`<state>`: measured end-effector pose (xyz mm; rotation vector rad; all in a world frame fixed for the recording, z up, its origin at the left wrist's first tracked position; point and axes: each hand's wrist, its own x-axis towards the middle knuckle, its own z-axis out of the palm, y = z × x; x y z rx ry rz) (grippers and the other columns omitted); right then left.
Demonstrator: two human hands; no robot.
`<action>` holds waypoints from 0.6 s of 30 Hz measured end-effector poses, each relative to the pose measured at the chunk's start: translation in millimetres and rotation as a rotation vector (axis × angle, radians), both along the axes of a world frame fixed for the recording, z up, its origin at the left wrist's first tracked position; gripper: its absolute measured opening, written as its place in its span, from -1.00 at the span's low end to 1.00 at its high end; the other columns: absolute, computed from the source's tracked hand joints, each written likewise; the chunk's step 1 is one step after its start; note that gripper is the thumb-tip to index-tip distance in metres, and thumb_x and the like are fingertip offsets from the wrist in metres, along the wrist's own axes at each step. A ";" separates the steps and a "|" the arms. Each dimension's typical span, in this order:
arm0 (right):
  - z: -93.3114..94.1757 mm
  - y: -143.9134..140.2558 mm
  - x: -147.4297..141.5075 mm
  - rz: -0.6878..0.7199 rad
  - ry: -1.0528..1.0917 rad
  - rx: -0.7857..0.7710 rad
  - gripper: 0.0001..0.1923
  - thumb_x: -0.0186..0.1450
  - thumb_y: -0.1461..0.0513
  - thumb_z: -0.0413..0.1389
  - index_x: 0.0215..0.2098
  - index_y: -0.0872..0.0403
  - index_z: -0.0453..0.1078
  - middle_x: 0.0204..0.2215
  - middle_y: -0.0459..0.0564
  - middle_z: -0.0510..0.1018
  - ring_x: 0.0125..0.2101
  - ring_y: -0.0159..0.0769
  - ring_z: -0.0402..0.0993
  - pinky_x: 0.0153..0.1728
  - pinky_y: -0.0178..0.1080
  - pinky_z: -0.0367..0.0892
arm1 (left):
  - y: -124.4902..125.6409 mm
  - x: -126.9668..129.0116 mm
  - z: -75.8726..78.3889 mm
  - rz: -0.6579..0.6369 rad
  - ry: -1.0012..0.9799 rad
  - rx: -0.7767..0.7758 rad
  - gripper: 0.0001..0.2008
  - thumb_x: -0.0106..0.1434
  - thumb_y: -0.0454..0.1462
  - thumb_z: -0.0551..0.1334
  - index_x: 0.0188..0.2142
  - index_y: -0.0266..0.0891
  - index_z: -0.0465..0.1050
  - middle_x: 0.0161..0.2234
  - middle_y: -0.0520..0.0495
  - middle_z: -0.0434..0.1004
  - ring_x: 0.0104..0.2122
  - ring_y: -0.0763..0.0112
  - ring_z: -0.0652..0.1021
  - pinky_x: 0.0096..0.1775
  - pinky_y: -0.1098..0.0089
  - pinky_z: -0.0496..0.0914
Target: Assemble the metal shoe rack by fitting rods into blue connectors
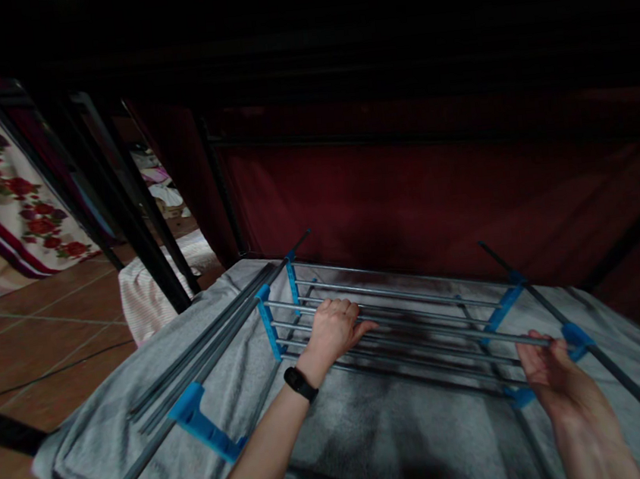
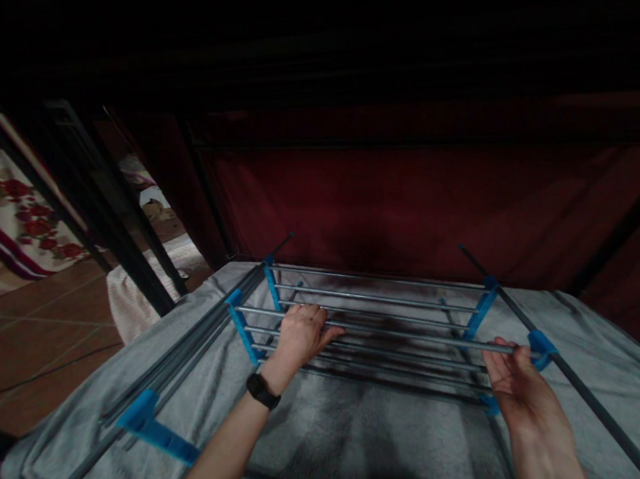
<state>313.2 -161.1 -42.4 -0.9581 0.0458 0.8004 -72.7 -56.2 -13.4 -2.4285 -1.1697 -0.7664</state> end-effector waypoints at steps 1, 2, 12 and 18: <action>-0.7 0.0 0.3 0.001 0.007 -0.001 -0.76 0.45 0.31 0.06 -0.40 0.03 0.39 -0.33 -0.11 0.60 -0.32 -0.39 0.63 -0.30 -0.31 0.64 | 0.8 0.0 -1.5 0.002 0.002 -0.005 -0.48 0.39 0.17 0.16 -0.31 -0.24 0.50 -0.39 -0.11 0.55 -0.29 0.21 0.55 -0.19 0.24 0.27; -1.5 0.0 0.1 0.001 0.018 0.001 -0.75 0.45 0.32 0.05 -0.40 0.03 0.39 -0.34 -0.11 0.60 -0.33 -0.39 0.63 -0.29 -0.30 0.64 | 1.6 0.0 -4.1 0.002 0.007 -0.015 -0.49 0.38 0.17 0.17 -0.31 -0.24 0.51 -0.38 -0.11 0.56 -0.29 0.21 0.55 -0.19 0.24 0.28; 2.3 -1.4 1.1 0.005 0.083 -0.011 -0.79 0.44 0.31 0.07 -0.37 0.02 0.40 -0.30 -0.10 0.60 -0.31 -0.40 0.64 -0.28 -0.29 0.66 | -2.9 -8.2 17.0 -0.017 0.021 0.047 -0.49 0.42 0.16 0.13 -0.33 -0.21 0.50 -0.41 -0.12 0.52 -0.31 0.21 0.54 -0.20 0.25 0.28; 7.7 -3.8 -4.2 0.049 0.119 0.036 -0.77 0.46 0.34 0.03 -0.35 0.02 0.39 -0.29 -0.11 0.60 -0.31 -0.41 0.64 -0.32 -0.31 0.65 | -10.5 -6.8 39.2 -0.003 0.073 0.012 -0.51 0.42 0.15 0.15 -0.31 -0.22 0.50 -0.42 -0.11 0.56 -0.31 0.19 0.58 -0.21 0.25 0.31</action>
